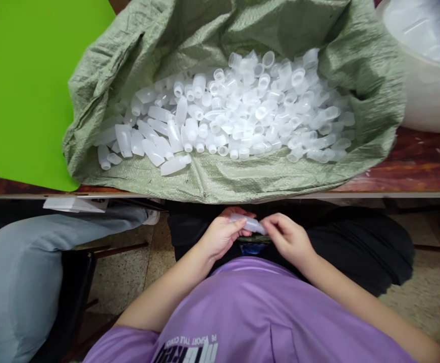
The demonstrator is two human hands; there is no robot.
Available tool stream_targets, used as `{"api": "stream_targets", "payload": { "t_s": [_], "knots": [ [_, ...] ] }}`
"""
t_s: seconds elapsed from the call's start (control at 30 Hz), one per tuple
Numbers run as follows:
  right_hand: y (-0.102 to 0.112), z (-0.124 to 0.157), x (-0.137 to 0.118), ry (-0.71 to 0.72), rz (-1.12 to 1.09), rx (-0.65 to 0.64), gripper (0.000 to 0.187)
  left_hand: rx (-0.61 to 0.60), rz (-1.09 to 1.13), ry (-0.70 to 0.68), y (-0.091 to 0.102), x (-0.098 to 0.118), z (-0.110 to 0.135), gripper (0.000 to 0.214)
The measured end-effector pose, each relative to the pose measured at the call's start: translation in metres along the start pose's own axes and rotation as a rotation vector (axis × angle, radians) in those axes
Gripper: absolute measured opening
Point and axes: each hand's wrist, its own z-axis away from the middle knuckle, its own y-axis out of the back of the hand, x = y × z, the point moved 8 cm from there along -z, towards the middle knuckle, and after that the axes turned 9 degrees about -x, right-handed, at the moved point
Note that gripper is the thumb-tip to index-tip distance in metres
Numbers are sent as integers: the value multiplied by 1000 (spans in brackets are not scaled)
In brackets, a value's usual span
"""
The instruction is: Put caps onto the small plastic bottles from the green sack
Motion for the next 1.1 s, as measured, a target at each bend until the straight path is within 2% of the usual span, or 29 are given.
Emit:
{"api": "stream_targets", "payload": {
  "t_s": [0.07,0.2,0.27,0.33,0.47,0.57,0.63,0.77,0.83,0.9,1.03,1.1],
  "knots": [
    [0,1,7,-85,-93,11,34,8,31,15,0,-3,1,27],
    [-6,0,1,4,-10,-4,37,40,55,-54,3,3,1,25],
    [-16,-1,11,-108,-43,-105,37,34,34,-58,3,4,1,26],
    [-20,0,19,-196,-70,-138,46,31,25,-61,3,4,1,26],
    [-13,-1,1,5,170,-47,35,51,41,-61,2,3,2,28],
    [-24,1,3,-30,112,-180,27,73,34,-45,3,2,3,30],
    [-28,1,1,-31,139,-249,28,78,25,-38,4,2,4,31],
    [-18,-2,-22,171,542,-195,28,84,2,-10,6,-1,2,31],
    [-16,-4,-29,234,600,-196,27,83,0,3,6,-3,2,31],
    [-18,-5,-28,222,424,-247,28,67,5,8,5,-5,2,32],
    [-31,-5,-6,-11,-161,-277,39,-6,25,-17,-1,-3,7,33],
    [-41,-4,4,-85,-248,-270,45,-45,8,-40,-3,-1,7,33]
  ]
}}
